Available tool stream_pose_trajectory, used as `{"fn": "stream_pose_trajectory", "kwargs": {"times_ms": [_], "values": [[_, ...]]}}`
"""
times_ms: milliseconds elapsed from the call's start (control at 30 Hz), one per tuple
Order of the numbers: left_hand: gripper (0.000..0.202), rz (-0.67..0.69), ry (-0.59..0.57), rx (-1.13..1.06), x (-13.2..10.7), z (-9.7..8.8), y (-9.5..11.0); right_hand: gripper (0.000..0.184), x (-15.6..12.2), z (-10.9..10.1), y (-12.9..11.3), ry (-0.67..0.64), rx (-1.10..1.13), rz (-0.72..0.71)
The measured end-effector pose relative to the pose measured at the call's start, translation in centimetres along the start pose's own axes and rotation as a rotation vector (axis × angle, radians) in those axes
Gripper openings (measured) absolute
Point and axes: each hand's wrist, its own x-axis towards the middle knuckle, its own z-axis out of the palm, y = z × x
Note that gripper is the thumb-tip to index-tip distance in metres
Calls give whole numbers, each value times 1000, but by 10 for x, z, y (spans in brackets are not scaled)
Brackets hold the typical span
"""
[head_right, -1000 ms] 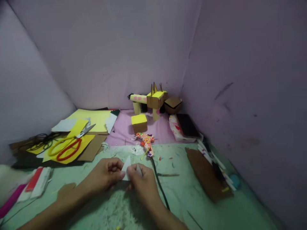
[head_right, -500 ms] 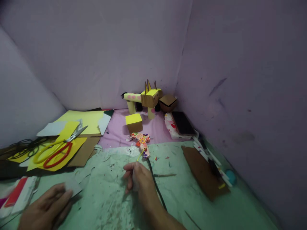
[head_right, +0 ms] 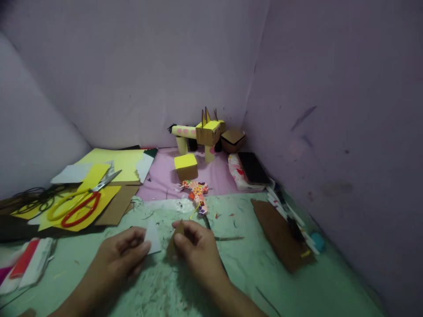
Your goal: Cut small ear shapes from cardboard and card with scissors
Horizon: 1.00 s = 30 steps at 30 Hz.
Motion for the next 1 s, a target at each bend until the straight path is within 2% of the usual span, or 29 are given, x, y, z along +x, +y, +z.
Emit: {"fn": "stream_pose_trajectory", "kwargs": {"times_ms": [100, 267, 400, 500, 633, 800, 900, 933, 1000], "values": [[29, -12, -85, -89, 13, 16, 1, 37, 0, 1, -3, 1, -71, 9], [29, -3, -111, -143, 12, 14, -13, 30, 0, 1, -3, -66, -99, 28], [29, 3, -108, -180, 12, 14, -20, 23, -3, 0, -8, -82, 225, 107], [29, 38, -99, -158, 11, 17, -19, 29, -8, 1, -15, -134, 477, 239], [26, 76, -96, -143, 7, 19, -18, 30, -9, 2, -15, -172, 562, 315], [22, 160, 23, -51, 13, 14, -19, 24, -5, 2, -10, -140, 482, 273], [24, 167, 92, 94, 17, 9, -18, 23, -4, 4, -10, -98, 388, 283], [26, 198, 138, 182, 16, 8, -17, 23, -4, 5, -9, -80, 372, 276], [31, 347, 242, 359, 8, 9, -17, 24, -6, 7, -8, -45, 377, 252]]}}
